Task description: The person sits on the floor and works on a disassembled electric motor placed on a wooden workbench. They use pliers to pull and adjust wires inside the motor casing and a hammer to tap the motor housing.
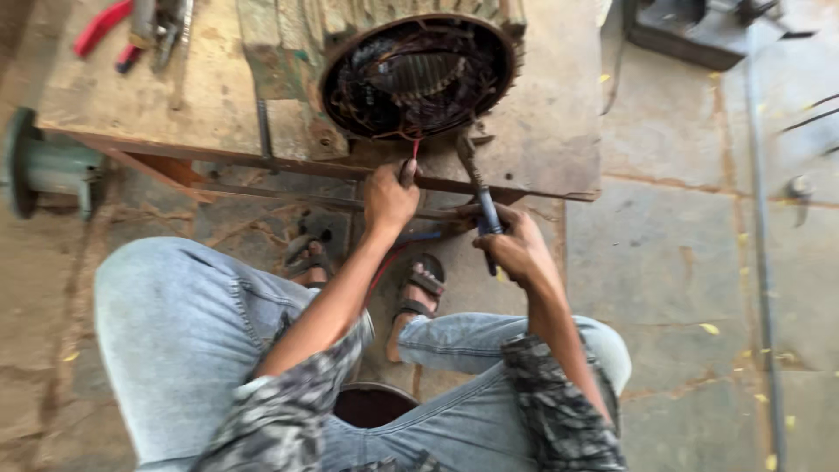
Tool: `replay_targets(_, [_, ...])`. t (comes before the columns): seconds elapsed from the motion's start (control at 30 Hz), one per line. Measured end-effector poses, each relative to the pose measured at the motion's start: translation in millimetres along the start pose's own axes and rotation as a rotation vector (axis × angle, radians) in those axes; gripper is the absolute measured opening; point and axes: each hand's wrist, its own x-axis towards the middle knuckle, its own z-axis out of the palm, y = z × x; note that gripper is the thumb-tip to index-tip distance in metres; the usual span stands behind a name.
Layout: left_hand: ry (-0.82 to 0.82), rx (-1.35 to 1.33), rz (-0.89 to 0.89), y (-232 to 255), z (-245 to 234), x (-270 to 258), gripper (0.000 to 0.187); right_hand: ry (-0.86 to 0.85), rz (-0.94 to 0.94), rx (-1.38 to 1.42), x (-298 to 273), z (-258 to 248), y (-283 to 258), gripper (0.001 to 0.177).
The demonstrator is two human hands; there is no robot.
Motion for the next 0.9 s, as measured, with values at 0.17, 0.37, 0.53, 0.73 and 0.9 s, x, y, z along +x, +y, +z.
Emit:
replay_targets(0.17, [0.099, -0.016, 0.021, -13.3, 33.7, -1.3, 0.035, -0.010, -0.040, -0.002, 3.3, 4.8, 4.7, 0.046])
replay_targets(0.37, [-0.011, -0.050, 0.236, -53.5, -3.7, 2.4, 0.033, -0.036, 0.195, -0.098, -5.1, -3.6, 5.8, 0.039])
replay_targets(0.53, [-0.203, -0.085, 0.176, -33.3, -31.2, 16.8, 0.028, -0.052, 0.136, -0.063, 0.1, 4.2, 12.2, 0.034])
replay_targets(0.73, [-0.439, 0.464, 0.250, -49.0, -137.3, 52.2, 0.051, -0.023, 0.211, -0.133, 0.6, 7.9, 16.4, 0.036])
replay_targets(0.9, [-0.220, 0.654, -0.079, -101.4, -246.9, 157.5, 0.057, 0.047, 0.203, 0.073, 8.7, -12.4, 34.2, 0.038])
